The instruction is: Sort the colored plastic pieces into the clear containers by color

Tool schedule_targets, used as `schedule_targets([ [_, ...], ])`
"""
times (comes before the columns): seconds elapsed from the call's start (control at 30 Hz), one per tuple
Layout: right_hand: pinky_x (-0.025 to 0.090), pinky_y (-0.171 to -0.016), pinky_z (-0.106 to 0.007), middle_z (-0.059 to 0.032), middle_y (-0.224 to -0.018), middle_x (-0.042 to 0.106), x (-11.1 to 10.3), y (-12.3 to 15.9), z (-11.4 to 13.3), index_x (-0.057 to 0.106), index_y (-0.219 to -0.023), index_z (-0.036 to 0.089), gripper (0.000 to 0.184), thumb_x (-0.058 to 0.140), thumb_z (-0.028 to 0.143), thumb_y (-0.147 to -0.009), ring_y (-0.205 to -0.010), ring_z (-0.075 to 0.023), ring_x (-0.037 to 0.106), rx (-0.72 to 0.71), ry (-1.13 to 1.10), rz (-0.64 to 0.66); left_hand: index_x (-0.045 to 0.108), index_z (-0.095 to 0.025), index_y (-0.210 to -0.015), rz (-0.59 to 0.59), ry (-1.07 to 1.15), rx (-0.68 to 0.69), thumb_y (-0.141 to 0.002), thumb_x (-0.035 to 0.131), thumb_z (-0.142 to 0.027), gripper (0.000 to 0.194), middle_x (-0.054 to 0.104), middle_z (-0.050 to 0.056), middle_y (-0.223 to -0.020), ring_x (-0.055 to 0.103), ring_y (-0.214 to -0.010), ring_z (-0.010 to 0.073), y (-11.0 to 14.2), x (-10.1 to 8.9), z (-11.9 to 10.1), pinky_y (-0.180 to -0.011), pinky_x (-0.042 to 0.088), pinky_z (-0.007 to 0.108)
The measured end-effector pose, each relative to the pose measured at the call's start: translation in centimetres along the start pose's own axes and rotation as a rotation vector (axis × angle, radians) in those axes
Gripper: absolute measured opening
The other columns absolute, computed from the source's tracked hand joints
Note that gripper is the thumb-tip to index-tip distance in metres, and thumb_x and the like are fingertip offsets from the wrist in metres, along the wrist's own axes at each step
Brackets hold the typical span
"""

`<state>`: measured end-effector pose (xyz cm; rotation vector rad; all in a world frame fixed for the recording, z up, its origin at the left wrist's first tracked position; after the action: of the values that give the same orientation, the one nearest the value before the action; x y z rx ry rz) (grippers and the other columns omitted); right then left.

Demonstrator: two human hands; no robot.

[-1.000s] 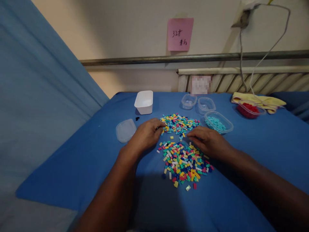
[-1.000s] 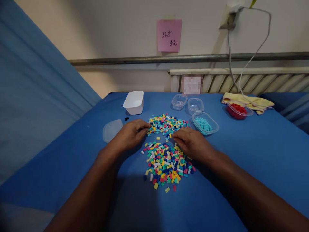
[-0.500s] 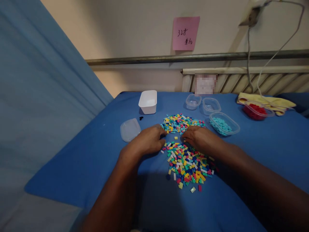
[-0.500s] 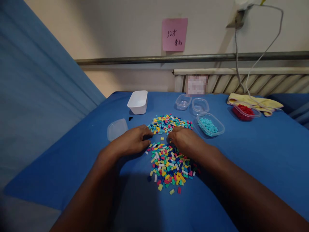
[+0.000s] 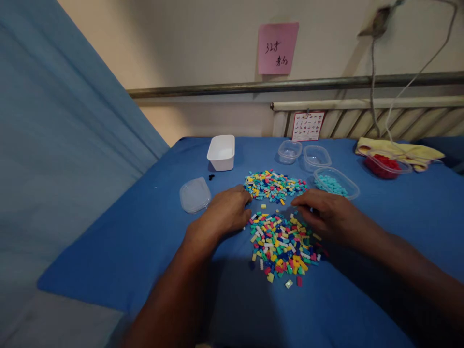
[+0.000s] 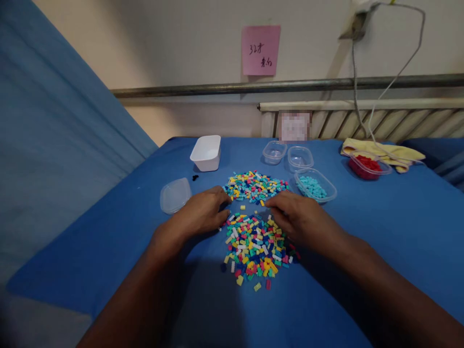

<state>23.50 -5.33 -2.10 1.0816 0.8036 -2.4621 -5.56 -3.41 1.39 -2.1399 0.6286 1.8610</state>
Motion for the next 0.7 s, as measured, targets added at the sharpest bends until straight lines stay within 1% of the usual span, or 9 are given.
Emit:
schedule_targets([
  [0.07,0.056,-0.068,-0.032,-0.0046,-0.091,0.080,-0.4,0.9,0.4,0.082,-0.116,0.025,0.020,0.067,0.032,-0.105,-0.076,-0.0196,0.071,0.166,-0.233,-0.058,0.076,-0.019,-0.108,0.000,-0.007,0.017,-0.098,0.060,-0.018,0.019,0.073,0.012,-0.117,0.071,-0.102,0.0271,-0.2,0.0,-0.2,-0.086,0.055,0.038],
  [0.13,0.053,-0.059,-0.029,-0.0022,-0.082,0.078,-0.1,1.6,0.5,0.082,-0.113,0.024,0.021,0.075,0.040,-0.102,-0.065,-0.0166,0.067,0.380,-0.522,-0.089,0.077,-0.020,-0.110,0.002,0.002,0.046,-0.099,0.058,-0.017,0.021,0.074,0.011,-0.117,0.071,-0.105,0.0265,-0.3,0.1,-0.4,-0.091,0.056,0.037],
  [0.2,0.055,-0.058,-0.027,-0.0029,-0.083,0.080,0.5,2.0,0.4,0.082,-0.112,0.023,0.027,0.084,0.045,-0.096,-0.063,-0.0155,0.068,0.574,-0.795,-0.108,0.077,-0.020,-0.111,-0.002,0.007,0.074,-0.100,0.058,-0.016,0.023,0.075,0.011,-0.117,0.071,-0.109,0.0268,-0.4,0.3,-0.4,-0.096,0.056,0.037],
  [0.27,0.059,-0.063,-0.027,-0.0051,-0.088,0.083,1.1,2.1,0.3,0.082,-0.112,0.022,0.035,0.092,0.046,-0.090,-0.069,-0.0157,0.073,0.697,-1.013,-0.132,0.078,-0.021,-0.113,-0.009,0.005,0.091,-0.101,0.058,-0.016,0.023,0.076,0.011,-0.117,0.071,-0.110,0.0276,-0.4,0.6,-0.4,-0.098,0.056,0.039],
  [0.37,0.064,-0.073,-0.025,-0.0054,-0.088,0.085,1.6,1.9,-0.1,0.082,-0.109,0.021,0.041,0.102,0.042,-0.080,-0.076,-0.0156,0.078,0.762,-1.257,-0.153,0.076,-0.021,-0.117,-0.013,0.010,0.095,-0.101,0.060,-0.019,0.022,0.076,0.011,-0.117,0.071,-0.109,0.0279,-0.4,0.8,-0.3,-0.097,0.057,0.040],
  [0.47,0.067,-0.079,-0.024,-0.0045,-0.089,0.085,1.8,1.8,-0.6,0.084,-0.108,0.021,0.041,0.106,0.034,-0.076,-0.078,-0.0145,0.080,0.788,-1.410,-0.129,0.075,-0.021,-0.118,-0.006,0.016,0.082,-0.100,0.063,-0.020,0.022,0.075,0.011,-0.117,0.071,-0.106,0.0280,-0.4,0.8,-0.3,-0.092,0.057,0.039],
  [0.57,0.068,-0.084,-0.023,-0.0058,-0.096,0.087,2.0,1.9,-0.9,0.086,-0.111,0.020,0.041,0.105,0.028,-0.076,-0.084,-0.0152,0.082,0.808,-1.479,-0.105,0.076,-0.020,-0.116,0.011,0.011,0.064,-0.100,0.062,-0.019,0.021,0.074,0.012,-0.114,0.071,-0.105,0.0292,-0.5,0.8,-0.4,-0.088,0.055,0.040],
  [0.63,0.068,-0.085,-0.022,-0.0060,-0.098,0.087,2.1,2.0,-1.0,0.086,-0.112,0.020,0.042,0.106,0.027,-0.076,-0.086,-0.0150,0.083,0.820,-1.487,-0.100,0.076,-0.020,-0.112,0.028,0.013,0.057,-0.100,0.060,-0.018,0.020,0.075,0.011,-0.111,0.071,-0.101,0.0290,-0.6,0.8,-0.4,-0.085,0.053,0.040],
  [0.7,0.068,-0.084,-0.021,-0.0055,-0.097,0.087,2.2,2.1,-1.2,0.087,-0.111,0.020,0.042,0.107,0.028,-0.075,-0.084,-0.0146,0.083,0.829,-1.472,-0.091,0.076,-0.020,-0.106,0.040,0.026,0.056,-0.100,0.057,-0.017,0.020,0.074,0.009,-0.107,0.070,-0.096,0.0276,-0.7,1.0,-0.3,-0.080,0.050,0.039],
])
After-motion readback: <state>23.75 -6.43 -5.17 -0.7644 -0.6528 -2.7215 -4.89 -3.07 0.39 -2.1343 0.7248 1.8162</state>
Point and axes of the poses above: each hand's wrist, its own y-axis away from the middle knuckle, its own x-axis out of the palm, z = x × y, the point moved 1 cm from there along -y, towards the middle knuckle
